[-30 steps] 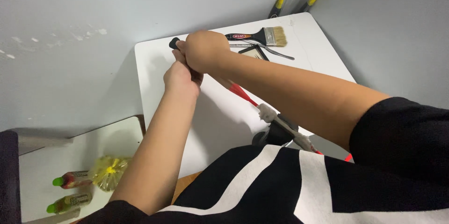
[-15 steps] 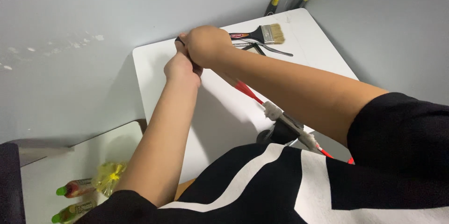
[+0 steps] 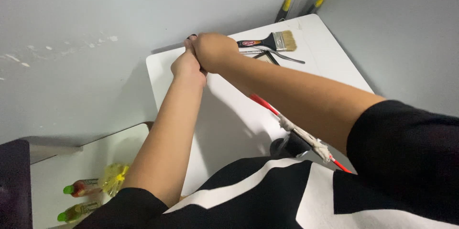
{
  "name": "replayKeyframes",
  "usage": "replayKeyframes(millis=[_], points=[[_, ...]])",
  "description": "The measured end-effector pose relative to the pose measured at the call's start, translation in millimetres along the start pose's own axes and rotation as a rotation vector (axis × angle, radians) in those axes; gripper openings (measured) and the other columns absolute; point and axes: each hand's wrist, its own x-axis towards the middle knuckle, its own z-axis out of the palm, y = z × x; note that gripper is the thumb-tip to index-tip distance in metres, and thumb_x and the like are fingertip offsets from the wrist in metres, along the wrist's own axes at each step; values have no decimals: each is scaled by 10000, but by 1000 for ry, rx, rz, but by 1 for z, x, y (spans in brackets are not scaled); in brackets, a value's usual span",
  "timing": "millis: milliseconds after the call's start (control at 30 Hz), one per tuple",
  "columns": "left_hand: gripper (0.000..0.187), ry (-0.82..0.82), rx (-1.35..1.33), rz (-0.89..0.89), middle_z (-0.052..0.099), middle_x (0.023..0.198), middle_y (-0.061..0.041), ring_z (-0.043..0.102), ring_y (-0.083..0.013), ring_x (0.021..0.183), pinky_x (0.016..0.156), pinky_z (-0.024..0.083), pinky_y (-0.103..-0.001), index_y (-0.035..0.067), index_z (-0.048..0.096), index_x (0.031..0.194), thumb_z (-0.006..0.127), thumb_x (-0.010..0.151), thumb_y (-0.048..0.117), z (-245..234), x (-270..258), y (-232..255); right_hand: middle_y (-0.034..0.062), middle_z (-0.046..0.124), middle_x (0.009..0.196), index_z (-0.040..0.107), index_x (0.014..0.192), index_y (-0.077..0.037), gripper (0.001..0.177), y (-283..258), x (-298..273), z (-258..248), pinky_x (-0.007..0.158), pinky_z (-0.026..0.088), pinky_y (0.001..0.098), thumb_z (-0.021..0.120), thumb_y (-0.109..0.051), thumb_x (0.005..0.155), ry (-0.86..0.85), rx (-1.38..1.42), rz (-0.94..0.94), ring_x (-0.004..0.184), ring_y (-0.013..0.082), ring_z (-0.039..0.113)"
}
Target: Perform maintenance on a badminton racket by preparing strings and cleaning the frame with a brush.
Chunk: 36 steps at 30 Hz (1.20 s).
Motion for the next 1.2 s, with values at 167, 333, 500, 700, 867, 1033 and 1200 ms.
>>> replayKeyframes(millis=[167,333,500,700,867,1033,1200], points=[[321,-50,86,-23,729,1119,-2,693,-147,969,849,579,-338,67,700,1149,634,989,337,-12,1,-8,127,733,898,677,973,-87,457,-4,-29,-5,709,549,483,338,-387,1043,102,170,49,813,334,708],[313,-135,123,-55,700,1109,4,665,-144,993,866,551,-325,83,682,1209,639,997,309,-25,-19,-11,148,734,913,664,989,-74,514,-1,-50,-7,745,536,508,298,-428,1057,154,291,109,834,365,699],[302,-251,129,-7,682,1145,5,646,-133,999,854,545,-275,117,666,1291,580,1011,187,-62,9,-35,150,736,862,745,954,-127,542,1,-75,-9,764,537,504,316,-445,1044,189,325,90,845,375,696],[386,-327,82,-31,646,1225,-63,653,-171,1033,881,538,-293,84,604,1353,549,976,19,-96,-3,-53,109,747,834,772,885,-109,537,5,-87,1,763,548,475,400,-476,1011,115,372,181,828,335,710],[405,-331,92,82,625,1267,-136,669,-241,1082,963,559,-336,-5,546,1354,544,952,-58,-100,-23,-44,107,740,786,765,890,-79,528,8,-110,3,729,542,436,419,-459,1012,123,535,163,760,291,708],[362,-366,208,202,632,1268,-148,681,-254,1115,992,528,-343,-41,542,1313,568,953,-62,-92,-55,-36,90,717,751,743,942,-12,482,17,-121,21,660,541,360,455,-384,1045,134,952,53,689,179,669],[261,-518,342,356,667,1202,-131,678,-222,1088,994,577,-334,-37,620,1178,658,920,-56,-89,-78,-39,78,698,862,709,1014,76,369,26,-130,34,679,577,314,527,-242,1049,156,1506,-35,772,120,636]])
